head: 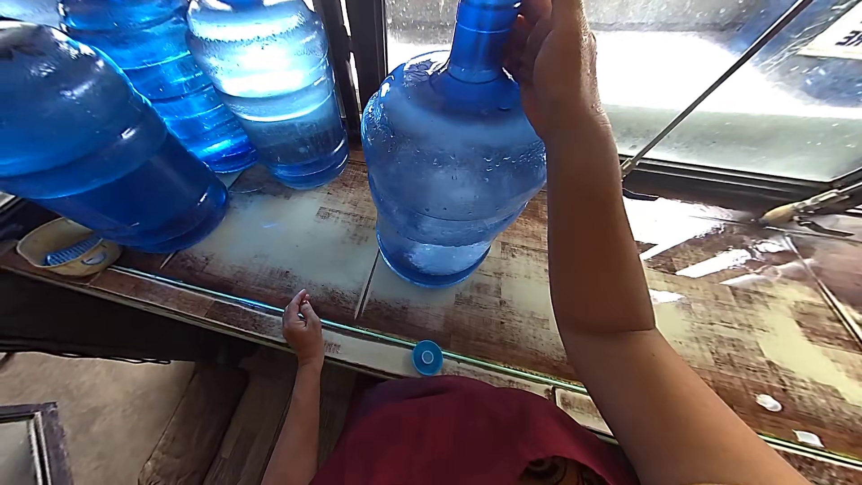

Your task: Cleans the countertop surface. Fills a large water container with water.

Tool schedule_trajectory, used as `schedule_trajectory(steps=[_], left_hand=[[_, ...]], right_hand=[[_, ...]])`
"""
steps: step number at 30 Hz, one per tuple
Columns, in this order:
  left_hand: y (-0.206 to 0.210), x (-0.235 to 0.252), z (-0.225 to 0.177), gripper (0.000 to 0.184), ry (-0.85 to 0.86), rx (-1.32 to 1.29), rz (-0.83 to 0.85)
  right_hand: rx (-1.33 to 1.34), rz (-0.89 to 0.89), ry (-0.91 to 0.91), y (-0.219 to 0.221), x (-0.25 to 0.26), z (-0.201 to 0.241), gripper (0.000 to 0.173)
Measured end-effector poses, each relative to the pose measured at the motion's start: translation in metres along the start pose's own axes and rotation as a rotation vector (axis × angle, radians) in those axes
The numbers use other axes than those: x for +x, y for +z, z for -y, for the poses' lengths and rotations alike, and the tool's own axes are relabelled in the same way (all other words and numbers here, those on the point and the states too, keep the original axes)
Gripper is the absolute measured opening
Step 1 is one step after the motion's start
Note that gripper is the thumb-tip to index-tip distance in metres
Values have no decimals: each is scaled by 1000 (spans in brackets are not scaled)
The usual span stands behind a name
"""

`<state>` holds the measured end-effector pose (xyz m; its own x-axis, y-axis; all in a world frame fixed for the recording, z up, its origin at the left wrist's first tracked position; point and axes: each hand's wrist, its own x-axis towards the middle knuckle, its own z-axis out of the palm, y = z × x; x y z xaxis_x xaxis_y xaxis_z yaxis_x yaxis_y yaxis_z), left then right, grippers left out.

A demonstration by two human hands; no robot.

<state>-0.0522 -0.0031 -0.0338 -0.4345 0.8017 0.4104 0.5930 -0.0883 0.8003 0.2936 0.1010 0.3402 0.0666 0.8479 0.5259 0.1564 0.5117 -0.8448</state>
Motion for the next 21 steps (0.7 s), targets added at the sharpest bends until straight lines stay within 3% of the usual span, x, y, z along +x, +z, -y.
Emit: schedule_trajectory(steps=[21], left_hand=[[-1,0,-2,34,3,10,9]], right_hand=[[23,-6,52,2,-2,5,65]])
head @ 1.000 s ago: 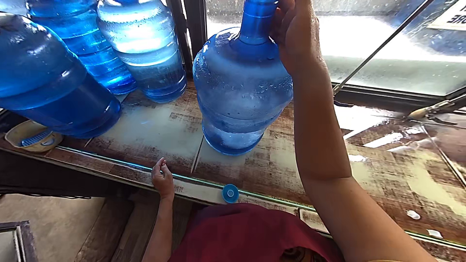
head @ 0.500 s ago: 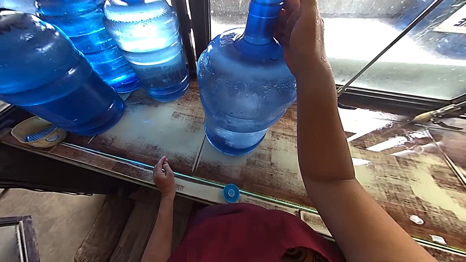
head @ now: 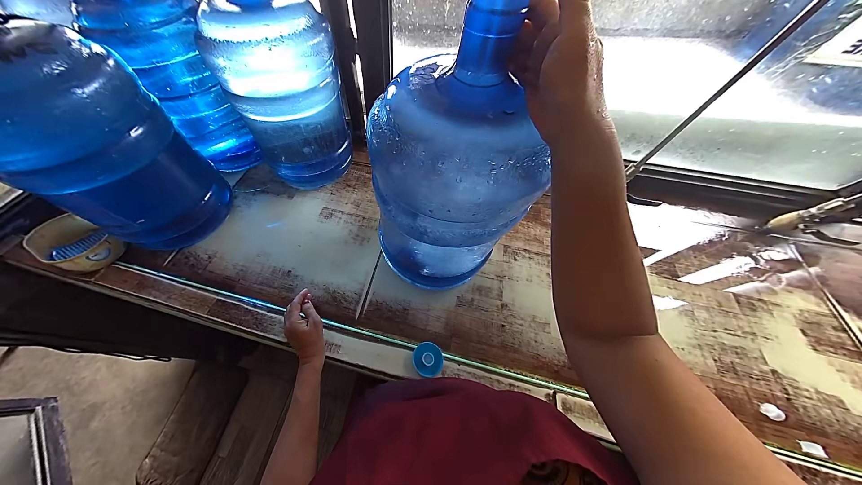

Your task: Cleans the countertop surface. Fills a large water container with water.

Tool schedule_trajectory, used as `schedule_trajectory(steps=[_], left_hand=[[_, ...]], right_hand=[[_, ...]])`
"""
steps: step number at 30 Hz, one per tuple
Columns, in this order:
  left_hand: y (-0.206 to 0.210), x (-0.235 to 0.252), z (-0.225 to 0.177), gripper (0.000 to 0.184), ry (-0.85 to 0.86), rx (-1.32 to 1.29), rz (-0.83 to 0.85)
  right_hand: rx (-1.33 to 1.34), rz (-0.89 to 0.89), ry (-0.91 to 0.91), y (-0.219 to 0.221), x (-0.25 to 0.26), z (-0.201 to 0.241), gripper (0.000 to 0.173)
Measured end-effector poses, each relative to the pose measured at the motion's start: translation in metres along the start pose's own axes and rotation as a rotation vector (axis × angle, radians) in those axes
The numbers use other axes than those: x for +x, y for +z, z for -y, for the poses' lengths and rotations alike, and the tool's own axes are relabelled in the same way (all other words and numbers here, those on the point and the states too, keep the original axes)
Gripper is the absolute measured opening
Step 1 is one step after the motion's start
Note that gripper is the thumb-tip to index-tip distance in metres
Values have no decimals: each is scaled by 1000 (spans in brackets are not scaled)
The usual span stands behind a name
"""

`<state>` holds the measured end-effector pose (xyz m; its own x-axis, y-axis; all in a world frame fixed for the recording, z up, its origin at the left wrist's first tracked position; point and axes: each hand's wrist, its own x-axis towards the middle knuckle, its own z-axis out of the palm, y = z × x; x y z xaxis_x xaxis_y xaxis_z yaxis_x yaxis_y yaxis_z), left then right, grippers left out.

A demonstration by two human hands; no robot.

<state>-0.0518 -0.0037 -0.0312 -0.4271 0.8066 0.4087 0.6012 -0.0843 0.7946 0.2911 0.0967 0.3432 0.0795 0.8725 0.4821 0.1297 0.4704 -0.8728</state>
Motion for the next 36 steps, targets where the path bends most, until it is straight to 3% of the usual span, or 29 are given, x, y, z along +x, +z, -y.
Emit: schedule_trajectory(steps=[36], left_hand=[[1,-1,3,34,26,-5,-20]], right_hand=[[-10,-15,4,-1,0,-2,68]])
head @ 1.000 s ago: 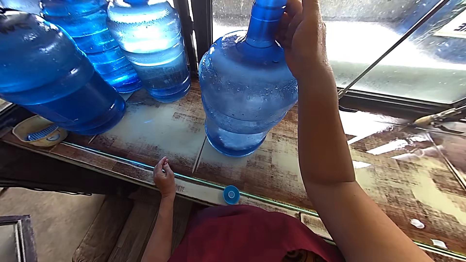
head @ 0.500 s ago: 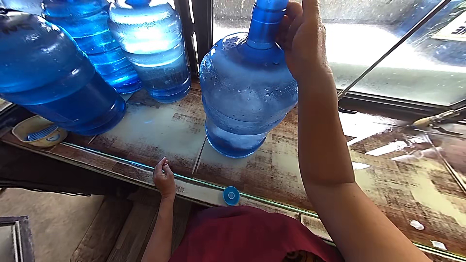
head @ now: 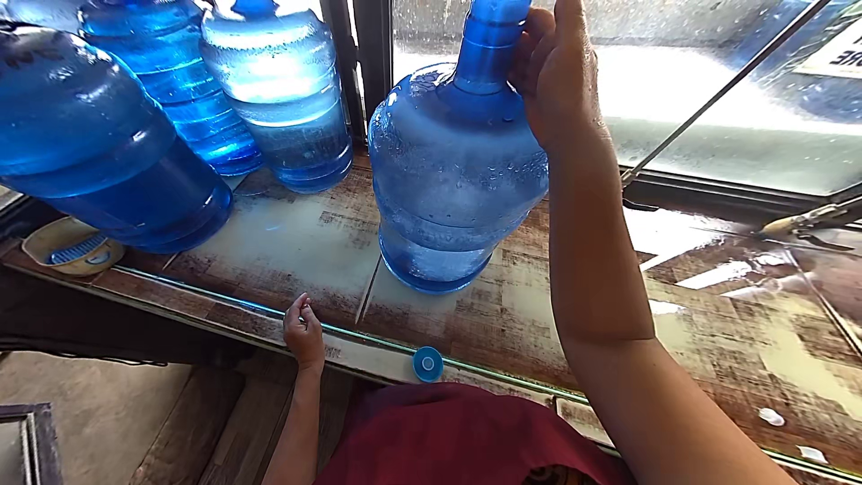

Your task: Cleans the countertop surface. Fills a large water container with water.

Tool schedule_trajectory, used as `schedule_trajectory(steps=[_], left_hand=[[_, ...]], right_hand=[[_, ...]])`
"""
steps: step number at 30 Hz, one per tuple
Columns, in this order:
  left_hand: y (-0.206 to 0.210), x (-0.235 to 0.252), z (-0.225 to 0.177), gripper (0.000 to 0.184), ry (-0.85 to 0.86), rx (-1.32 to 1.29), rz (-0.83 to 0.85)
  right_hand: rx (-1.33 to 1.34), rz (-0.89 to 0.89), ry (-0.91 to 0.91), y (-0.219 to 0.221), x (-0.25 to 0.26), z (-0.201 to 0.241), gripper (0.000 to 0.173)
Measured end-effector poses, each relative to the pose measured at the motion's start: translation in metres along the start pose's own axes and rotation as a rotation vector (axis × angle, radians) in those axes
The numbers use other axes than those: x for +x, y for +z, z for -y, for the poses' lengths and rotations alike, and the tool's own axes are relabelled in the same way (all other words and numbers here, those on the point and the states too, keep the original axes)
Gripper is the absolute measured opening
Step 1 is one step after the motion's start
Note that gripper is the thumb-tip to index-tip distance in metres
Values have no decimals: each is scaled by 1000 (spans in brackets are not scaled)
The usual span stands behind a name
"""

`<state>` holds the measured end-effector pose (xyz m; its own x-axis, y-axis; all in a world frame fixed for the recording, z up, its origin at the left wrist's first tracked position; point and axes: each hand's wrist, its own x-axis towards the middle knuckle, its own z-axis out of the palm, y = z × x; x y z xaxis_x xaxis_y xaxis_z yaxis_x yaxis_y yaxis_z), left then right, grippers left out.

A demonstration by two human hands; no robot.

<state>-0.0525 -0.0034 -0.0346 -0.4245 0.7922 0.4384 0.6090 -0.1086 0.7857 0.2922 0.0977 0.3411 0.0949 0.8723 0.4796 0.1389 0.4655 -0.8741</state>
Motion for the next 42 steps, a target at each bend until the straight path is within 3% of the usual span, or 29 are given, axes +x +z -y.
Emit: schedule_trajectory(steps=[42], left_hand=[[1,0,-1,33,-24,-19,-13]], right_hand=[[-26,-2,3,1,-1,2,71]])
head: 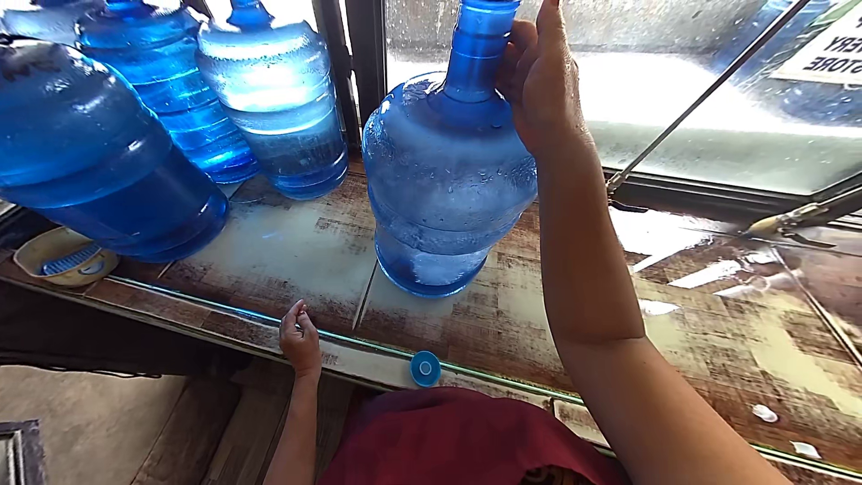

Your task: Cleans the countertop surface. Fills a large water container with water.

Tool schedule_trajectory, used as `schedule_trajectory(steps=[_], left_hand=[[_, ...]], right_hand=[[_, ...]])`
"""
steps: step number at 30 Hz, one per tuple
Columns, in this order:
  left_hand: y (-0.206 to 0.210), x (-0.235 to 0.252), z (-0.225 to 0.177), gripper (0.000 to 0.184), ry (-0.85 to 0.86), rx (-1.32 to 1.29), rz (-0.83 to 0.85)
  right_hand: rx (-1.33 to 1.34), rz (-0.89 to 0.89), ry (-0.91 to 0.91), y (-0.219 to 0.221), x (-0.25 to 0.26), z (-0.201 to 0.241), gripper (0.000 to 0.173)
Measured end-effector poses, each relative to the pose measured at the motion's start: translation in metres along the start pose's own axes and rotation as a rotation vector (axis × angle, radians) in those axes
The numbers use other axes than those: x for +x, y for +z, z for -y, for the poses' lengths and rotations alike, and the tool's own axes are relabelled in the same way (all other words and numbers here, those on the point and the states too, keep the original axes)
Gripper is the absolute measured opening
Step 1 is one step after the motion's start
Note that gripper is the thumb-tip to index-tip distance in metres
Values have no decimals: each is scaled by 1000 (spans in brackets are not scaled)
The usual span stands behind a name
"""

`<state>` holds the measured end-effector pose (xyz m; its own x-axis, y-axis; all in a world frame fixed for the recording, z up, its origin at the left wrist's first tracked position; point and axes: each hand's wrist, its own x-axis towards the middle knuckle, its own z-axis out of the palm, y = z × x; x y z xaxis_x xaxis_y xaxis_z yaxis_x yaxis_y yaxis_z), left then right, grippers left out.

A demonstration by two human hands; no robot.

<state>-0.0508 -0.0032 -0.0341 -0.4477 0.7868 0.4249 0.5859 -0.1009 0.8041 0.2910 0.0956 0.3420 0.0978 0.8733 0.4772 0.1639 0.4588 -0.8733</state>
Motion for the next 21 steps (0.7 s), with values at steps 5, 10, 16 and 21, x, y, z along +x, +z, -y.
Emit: schedule_trajectory(steps=[5,10,16,21], left_hand=[[1,0,1,33,1,-6,-4],[-1,0,0,33,5,-5,5],[-1,0,-1,33,5,-1,-1],[0,-1,0,34,-5,-1,5]], right_hand=[[-5,8,-13,0,-2,0,71],[-13,10,-21,0,-2,0,71],[-2,-5,-13,1,-2,1,71],[-6,-9,-1,1,-2,1,71]])
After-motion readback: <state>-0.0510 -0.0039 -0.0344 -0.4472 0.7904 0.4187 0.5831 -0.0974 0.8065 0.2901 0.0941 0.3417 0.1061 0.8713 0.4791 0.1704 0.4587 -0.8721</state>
